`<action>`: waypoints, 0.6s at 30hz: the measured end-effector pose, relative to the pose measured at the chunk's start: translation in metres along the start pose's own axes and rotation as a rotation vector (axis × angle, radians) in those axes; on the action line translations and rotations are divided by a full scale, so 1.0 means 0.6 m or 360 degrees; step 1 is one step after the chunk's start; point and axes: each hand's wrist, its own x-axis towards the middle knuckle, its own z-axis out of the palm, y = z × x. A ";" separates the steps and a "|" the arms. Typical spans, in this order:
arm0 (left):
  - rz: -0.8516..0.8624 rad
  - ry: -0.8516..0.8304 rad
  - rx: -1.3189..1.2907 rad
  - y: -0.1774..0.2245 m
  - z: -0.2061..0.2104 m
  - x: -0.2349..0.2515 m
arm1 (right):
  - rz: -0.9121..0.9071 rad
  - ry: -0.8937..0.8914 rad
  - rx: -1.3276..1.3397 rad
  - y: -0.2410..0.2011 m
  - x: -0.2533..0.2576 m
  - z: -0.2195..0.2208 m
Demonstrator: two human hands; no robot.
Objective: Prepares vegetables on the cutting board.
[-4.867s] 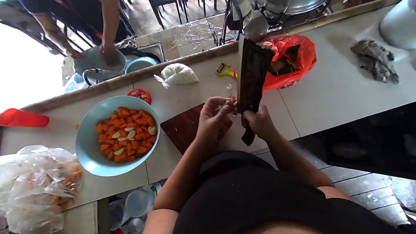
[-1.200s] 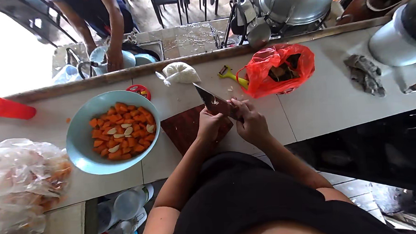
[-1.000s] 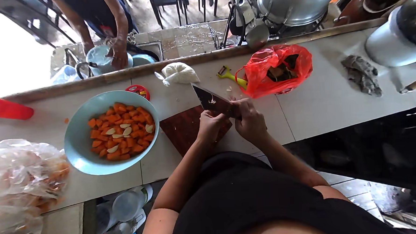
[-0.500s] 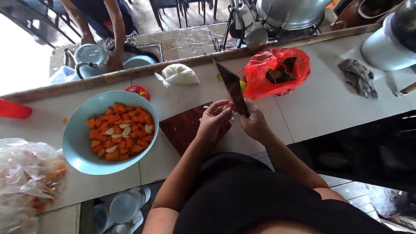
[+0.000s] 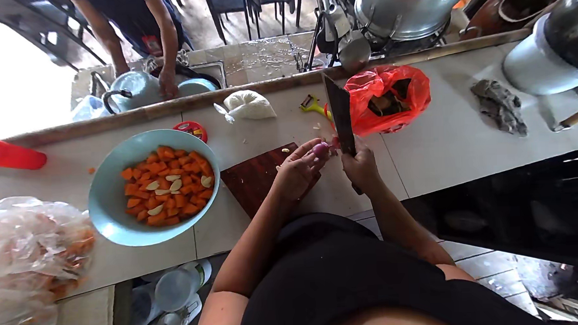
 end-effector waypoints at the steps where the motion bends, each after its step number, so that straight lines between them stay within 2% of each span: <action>1: 0.0018 -0.0014 0.0011 -0.002 -0.002 0.002 | -0.0025 0.0005 0.0034 0.000 -0.003 0.001; 4: 0.0085 0.0177 0.0118 -0.006 0.006 0.006 | -0.0066 0.0047 0.0081 -0.002 -0.009 -0.003; 6: 0.0108 0.0214 0.0147 -0.007 0.009 0.007 | -0.0053 0.0108 0.0081 0.001 -0.006 -0.008; 11: 0.0066 0.0067 0.0141 -0.005 0.006 0.006 | 0.0027 0.0157 0.0148 0.014 0.002 -0.015; 15: 0.0012 -0.0162 0.0076 0.002 -0.005 0.009 | 0.0143 0.0229 0.0158 0.025 0.010 -0.024; 18: -0.0018 -0.0122 0.0068 0.010 0.002 0.013 | 0.0247 0.0266 0.0198 0.031 0.014 -0.036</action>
